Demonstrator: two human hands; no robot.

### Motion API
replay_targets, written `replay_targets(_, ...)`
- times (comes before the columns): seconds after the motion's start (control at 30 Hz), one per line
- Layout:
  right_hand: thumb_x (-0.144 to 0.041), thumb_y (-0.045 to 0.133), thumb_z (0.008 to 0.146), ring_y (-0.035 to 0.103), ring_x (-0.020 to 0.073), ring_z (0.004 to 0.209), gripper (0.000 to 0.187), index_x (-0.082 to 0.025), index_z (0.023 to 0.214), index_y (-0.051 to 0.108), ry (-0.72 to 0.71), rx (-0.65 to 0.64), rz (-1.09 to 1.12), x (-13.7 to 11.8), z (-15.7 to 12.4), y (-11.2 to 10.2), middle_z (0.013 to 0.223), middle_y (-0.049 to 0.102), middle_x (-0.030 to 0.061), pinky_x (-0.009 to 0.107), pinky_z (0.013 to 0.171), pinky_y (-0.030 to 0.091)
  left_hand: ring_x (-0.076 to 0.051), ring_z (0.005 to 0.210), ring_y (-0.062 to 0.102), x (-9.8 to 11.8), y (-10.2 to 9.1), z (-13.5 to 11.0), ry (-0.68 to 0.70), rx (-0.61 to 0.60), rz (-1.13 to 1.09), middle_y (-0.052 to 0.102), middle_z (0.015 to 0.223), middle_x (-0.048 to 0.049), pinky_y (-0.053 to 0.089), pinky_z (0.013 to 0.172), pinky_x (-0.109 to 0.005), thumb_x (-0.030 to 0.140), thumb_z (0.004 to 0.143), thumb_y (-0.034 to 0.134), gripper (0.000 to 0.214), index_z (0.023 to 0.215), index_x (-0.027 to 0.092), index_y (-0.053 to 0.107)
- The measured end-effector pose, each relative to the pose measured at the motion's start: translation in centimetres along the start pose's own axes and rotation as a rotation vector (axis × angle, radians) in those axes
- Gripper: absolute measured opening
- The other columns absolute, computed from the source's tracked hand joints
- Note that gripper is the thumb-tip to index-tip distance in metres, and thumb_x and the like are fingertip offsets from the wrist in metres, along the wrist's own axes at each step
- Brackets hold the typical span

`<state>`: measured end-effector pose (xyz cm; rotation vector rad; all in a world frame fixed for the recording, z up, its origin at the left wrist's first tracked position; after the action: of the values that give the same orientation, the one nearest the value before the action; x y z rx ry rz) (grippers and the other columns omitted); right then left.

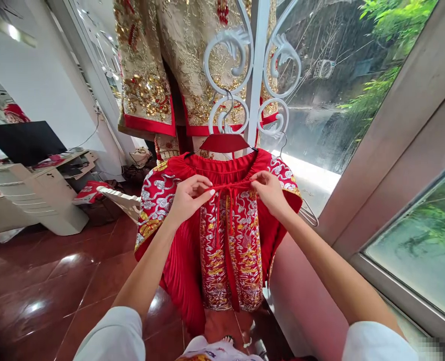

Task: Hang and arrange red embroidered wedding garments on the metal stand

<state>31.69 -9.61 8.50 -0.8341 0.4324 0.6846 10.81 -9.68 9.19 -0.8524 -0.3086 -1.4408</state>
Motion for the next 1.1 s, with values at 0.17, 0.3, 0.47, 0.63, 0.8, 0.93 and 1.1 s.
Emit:
replay_targets(0.17,-0.018,0.041,0.077,0.049,0.0142,0.064,0.020,-0.016,0.085,0.059,-0.122,0.112,-0.356,0.0,-0.7,-0.9,0.089,0.061,0.0088,0.026,0.054,0.030,-0.008,0.048,0.042,-0.1,-0.9,0.0,-0.002,0.080,0.337,0.046,0.053,0.0056,0.033,0.051,-0.021,0.034,0.080,0.058,0.016,0.078,0.019,0.055)
replay_targets(0.3,-0.019,0.039,0.080,0.050,0.0147,0.062,0.025,-0.017,0.090,0.063,-0.164,0.142,-0.628,0.0,-1.6,-1.2,0.094,0.062,0.0093,0.026,0.051,0.026,-0.013,0.056,0.049,0.4,-1.4,-0.3,0.047,0.040,0.820,0.051,0.057,0.0025,0.032,0.055,-0.024,0.037,0.083,0.054,0.019,0.074,0.020,0.057)
replay_targets(0.47,-0.022,0.043,0.076,0.056,0.0170,0.064,0.024,-0.016,0.089,0.063,-0.155,0.084,-0.342,0.3,-1.5,-1.4,0.081,0.066,0.0075,0.027,0.057,0.037,-0.017,0.084,0.054,1.3,-0.9,-0.6,0.152,-0.092,0.729,0.060,0.085,-0.0024,0.040,0.069,-0.027,0.028,0.084,0.053,0.013,0.077,0.019,0.058)
replay_targets(0.63,-0.025,0.044,0.077,0.052,0.0166,0.055,0.021,-0.016,0.076,0.062,-0.071,0.104,-0.419,0.6,-1.6,-2.1,0.064,0.062,0.0066,0.027,0.054,0.034,-0.012,0.076,0.052,1.3,-1.1,-0.7,0.097,-0.059,0.312,0.055,0.092,-0.0027,0.041,0.066,-0.025,0.028,0.080,0.058,0.024,0.061,0.016,0.049)
replay_targets(0.8,-0.017,0.041,0.075,0.056,0.0203,0.068,0.022,-0.014,0.080,0.063,-0.093,0.197,-0.560,0.9,-1.9,-2.9,0.082,0.065,0.0124,0.030,0.059,0.037,-0.011,0.067,0.048,0.3,-2.2,-0.6,0.010,-0.028,0.169,0.053,0.079,-0.0013,0.039,0.063,-0.025,0.031,0.079,0.059,0.028,0.058,0.016,0.048)
replay_targets(0.93,-0.025,0.051,0.073,0.057,0.0177,0.072,0.018,-0.018,0.083,0.065,-0.082,0.005,0.032,1.9,-1.7,-2.8,0.084,0.066,0.0064,0.030,0.064,0.045,-0.015,0.082,0.056,-0.8,-2.2,-0.4,-0.095,0.005,-0.163,0.061,0.087,-0.0049,0.043,0.074,-0.028,0.037,0.074,0.065,0.030,0.060,0.016,0.049)
replay_targets(1.1,-0.048,0.051,0.077,0.057,0.0187,0.087,0.028,-0.021,0.075,0.061,0.009,-0.118,0.701,0.9,-2.0,-1.8,0.098,0.062,0.0064,0.033,0.072,0.047,-0.017,0.092,0.059,-0.5,1.2,0.1,-0.138,0.009,-0.630,0.065,0.098,-0.0067,0.043,0.086,-0.033,0.041,0.079,0.061,0.026,0.080,0.018,0.049)
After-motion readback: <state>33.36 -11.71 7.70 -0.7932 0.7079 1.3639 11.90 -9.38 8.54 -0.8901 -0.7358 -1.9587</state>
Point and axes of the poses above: each hand's wrist, its own z-axis towards the middle knuckle, its own y-axis out of the palm, x = y × z, the point moved 7 cm from there along z, towards the middle knuckle
